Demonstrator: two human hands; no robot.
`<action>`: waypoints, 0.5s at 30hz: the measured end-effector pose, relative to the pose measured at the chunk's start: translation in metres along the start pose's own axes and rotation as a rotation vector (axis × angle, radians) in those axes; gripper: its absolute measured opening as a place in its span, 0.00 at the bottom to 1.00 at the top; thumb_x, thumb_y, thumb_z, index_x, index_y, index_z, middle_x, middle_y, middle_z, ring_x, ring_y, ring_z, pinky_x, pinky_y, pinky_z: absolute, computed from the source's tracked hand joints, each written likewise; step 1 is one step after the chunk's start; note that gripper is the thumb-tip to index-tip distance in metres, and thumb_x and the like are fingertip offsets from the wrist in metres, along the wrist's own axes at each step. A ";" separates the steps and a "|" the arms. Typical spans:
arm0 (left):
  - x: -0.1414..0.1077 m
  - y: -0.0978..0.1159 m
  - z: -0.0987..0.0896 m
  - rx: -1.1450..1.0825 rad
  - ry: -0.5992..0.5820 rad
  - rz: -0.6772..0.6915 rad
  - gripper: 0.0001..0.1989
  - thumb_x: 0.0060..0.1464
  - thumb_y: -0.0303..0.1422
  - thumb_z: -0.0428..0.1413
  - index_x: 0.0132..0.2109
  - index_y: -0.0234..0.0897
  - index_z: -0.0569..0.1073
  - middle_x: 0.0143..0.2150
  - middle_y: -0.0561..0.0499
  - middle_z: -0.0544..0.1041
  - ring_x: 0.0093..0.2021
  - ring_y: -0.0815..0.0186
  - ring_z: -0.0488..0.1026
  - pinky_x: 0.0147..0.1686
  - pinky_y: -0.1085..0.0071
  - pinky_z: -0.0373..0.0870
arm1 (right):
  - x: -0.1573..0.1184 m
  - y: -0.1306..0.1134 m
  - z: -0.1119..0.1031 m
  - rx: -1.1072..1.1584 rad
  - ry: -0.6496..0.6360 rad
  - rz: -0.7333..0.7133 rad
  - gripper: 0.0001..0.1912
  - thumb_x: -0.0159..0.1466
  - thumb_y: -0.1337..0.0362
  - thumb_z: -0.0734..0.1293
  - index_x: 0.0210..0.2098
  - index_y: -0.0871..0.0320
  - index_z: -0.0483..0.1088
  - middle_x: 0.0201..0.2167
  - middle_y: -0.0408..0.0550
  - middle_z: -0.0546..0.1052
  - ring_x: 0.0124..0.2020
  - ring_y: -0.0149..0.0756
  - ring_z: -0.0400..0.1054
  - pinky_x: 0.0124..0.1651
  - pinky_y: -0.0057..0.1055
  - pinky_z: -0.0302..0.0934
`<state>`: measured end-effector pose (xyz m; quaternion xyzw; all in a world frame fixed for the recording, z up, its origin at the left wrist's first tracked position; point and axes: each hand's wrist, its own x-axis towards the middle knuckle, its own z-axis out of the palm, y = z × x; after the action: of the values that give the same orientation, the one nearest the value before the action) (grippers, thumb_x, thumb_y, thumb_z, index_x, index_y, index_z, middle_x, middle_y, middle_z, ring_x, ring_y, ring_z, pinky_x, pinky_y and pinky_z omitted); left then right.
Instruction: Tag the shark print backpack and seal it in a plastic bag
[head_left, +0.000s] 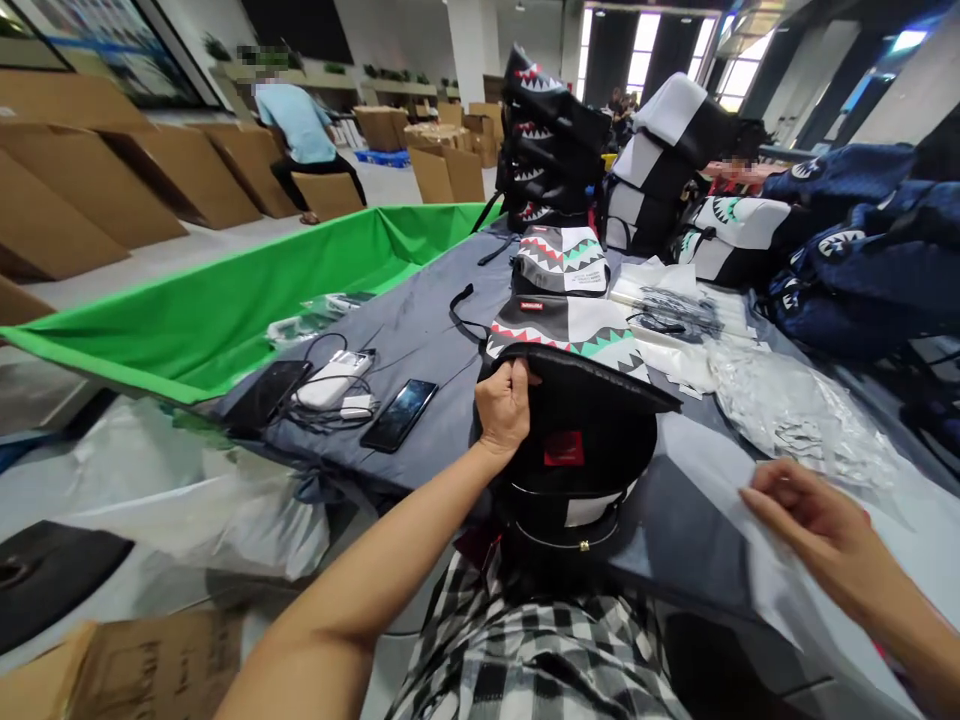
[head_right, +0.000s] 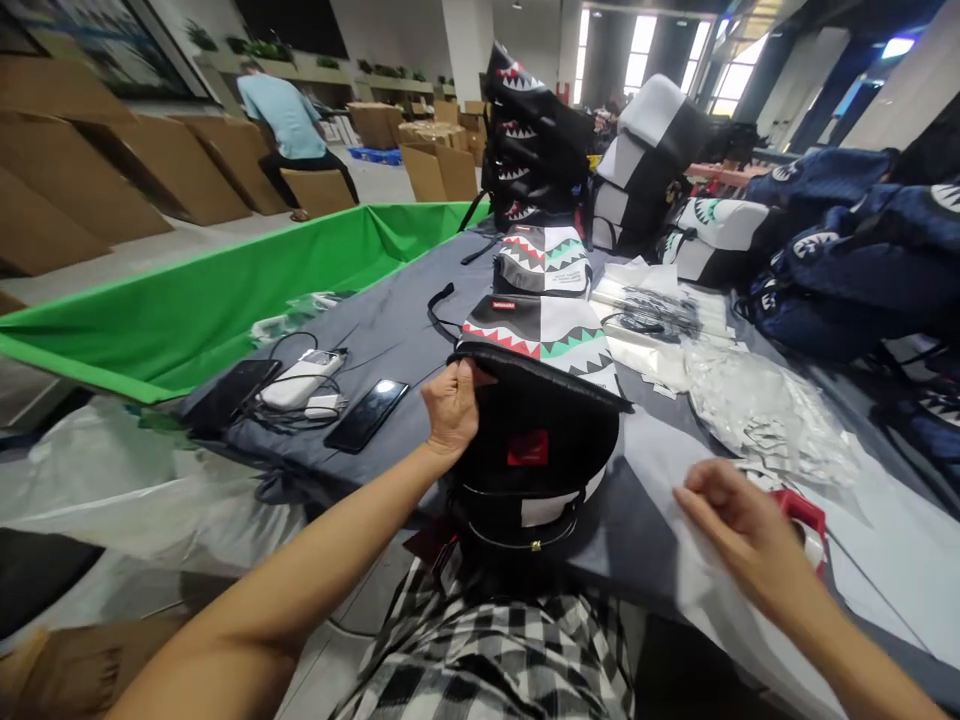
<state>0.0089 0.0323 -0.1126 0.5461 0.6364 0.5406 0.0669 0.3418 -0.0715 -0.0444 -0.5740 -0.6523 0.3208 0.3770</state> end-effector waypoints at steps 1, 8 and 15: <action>0.002 0.000 -0.002 -0.005 -0.052 0.007 0.26 0.68 0.39 0.38 0.28 0.40 0.73 0.31 0.47 0.82 0.34 0.62 0.78 0.42 0.67 0.69 | 0.002 -0.002 0.021 0.048 -0.052 0.009 0.21 0.55 0.41 0.72 0.29 0.52 0.69 0.22 0.45 0.69 0.22 0.34 0.61 0.23 0.30 0.59; 0.022 0.003 -0.022 -0.062 -0.597 0.081 0.36 0.66 0.47 0.32 0.28 0.40 0.80 0.35 0.48 0.83 0.43 0.58 0.79 0.51 0.63 0.70 | 0.017 -0.004 0.154 0.369 -0.297 0.019 0.20 0.59 0.46 0.71 0.34 0.56 0.68 0.28 0.43 0.70 0.27 0.31 0.63 0.31 0.29 0.63; 0.047 0.016 -0.033 -0.062 -0.868 0.060 0.34 0.62 0.57 0.39 0.35 0.37 0.79 0.39 0.45 0.83 0.42 0.55 0.79 0.46 0.64 0.72 | 0.080 -0.007 0.174 0.443 -0.705 0.024 0.22 0.59 0.48 0.71 0.45 0.56 0.69 0.38 0.49 0.77 0.39 0.41 0.75 0.44 0.41 0.72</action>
<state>-0.0222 0.0452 -0.0630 0.7388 0.5165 0.2816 0.3288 0.1839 0.0092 -0.1175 -0.3416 -0.6498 0.6348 0.2411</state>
